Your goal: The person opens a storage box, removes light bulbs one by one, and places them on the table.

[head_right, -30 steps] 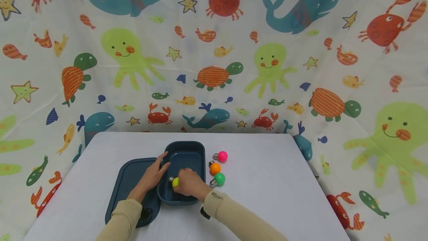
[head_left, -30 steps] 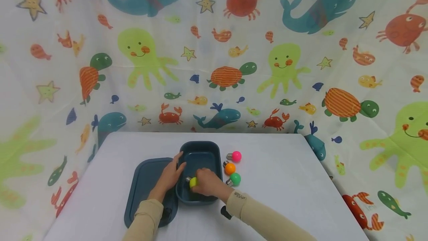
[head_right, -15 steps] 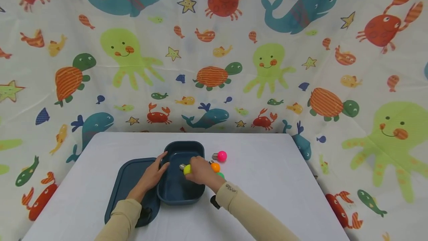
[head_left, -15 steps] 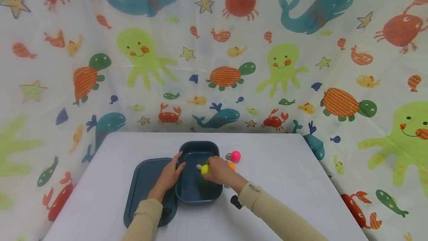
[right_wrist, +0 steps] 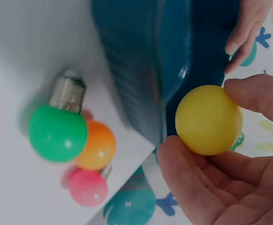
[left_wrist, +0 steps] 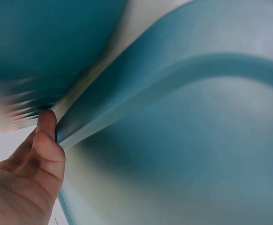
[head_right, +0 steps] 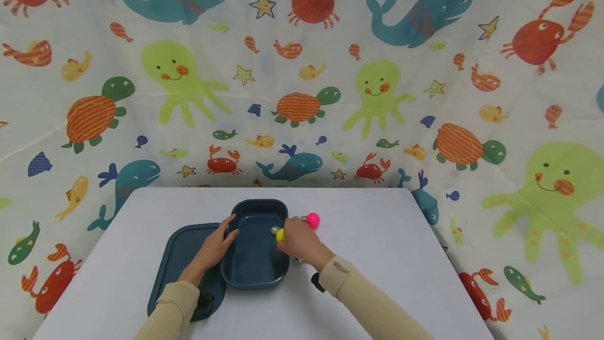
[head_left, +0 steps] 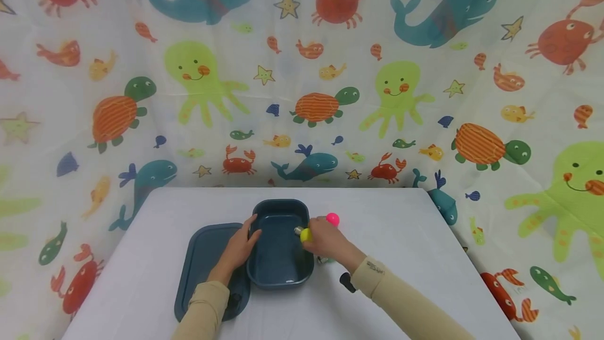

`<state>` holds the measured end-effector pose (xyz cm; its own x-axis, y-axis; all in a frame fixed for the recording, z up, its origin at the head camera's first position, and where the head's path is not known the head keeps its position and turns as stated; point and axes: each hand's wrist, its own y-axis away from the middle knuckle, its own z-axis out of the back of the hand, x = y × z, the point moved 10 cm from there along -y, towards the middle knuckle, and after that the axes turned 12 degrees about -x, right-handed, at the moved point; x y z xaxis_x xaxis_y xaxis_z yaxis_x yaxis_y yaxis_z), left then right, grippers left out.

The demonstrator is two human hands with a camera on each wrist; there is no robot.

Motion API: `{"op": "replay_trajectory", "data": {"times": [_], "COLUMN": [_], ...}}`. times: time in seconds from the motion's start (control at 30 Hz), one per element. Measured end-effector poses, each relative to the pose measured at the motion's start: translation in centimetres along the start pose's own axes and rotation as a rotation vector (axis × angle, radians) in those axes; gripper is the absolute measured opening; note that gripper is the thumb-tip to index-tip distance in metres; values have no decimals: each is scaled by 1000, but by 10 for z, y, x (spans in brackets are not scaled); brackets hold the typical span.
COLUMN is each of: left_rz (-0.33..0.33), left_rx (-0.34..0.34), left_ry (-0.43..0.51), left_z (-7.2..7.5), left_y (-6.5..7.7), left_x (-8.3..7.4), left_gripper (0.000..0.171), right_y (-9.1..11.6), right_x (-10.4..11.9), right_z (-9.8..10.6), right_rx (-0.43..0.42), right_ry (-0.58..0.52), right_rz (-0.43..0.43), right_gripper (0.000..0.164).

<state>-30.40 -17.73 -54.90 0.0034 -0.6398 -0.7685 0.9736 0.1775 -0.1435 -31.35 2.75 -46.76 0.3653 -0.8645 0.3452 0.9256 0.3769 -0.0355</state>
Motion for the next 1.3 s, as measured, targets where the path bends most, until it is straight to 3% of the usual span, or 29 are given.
{"op": "replay_trajectory", "data": {"times": [0.13, 0.23, 0.53, 0.8, 0.93, 1.3], "left_rz": [0, 4, -1, -7, -14, -19], "left_rx": [6, 10, 15, 12, 5, 6], "left_ry": [-3, 7, 5, 13, 11, 6], "left_z": [-1, 0, -1, 1, 1, 0], "left_y": [0, 1, 1, 0, -1, 0], "left_x": [0, 0, 1, -1, -1, 0], "left_gripper": [57, 57, 57, 58, 58, 58], "right_y": [5, 9, 16, 32, 38, 48], "right_x": [-11, -20, -41, -44, -39, -46], "right_z": [3, 5, -2, -19, -23, -36], "right_rx": [5, 9, 48, 159, 181, 220], "right_ry": [55, 86, 84, 154, 154, 177], "right_rz": [-23, -49, -134, -107, -67, -74], "right_gripper": [39, 52, 58, 26, 24, 29]}}
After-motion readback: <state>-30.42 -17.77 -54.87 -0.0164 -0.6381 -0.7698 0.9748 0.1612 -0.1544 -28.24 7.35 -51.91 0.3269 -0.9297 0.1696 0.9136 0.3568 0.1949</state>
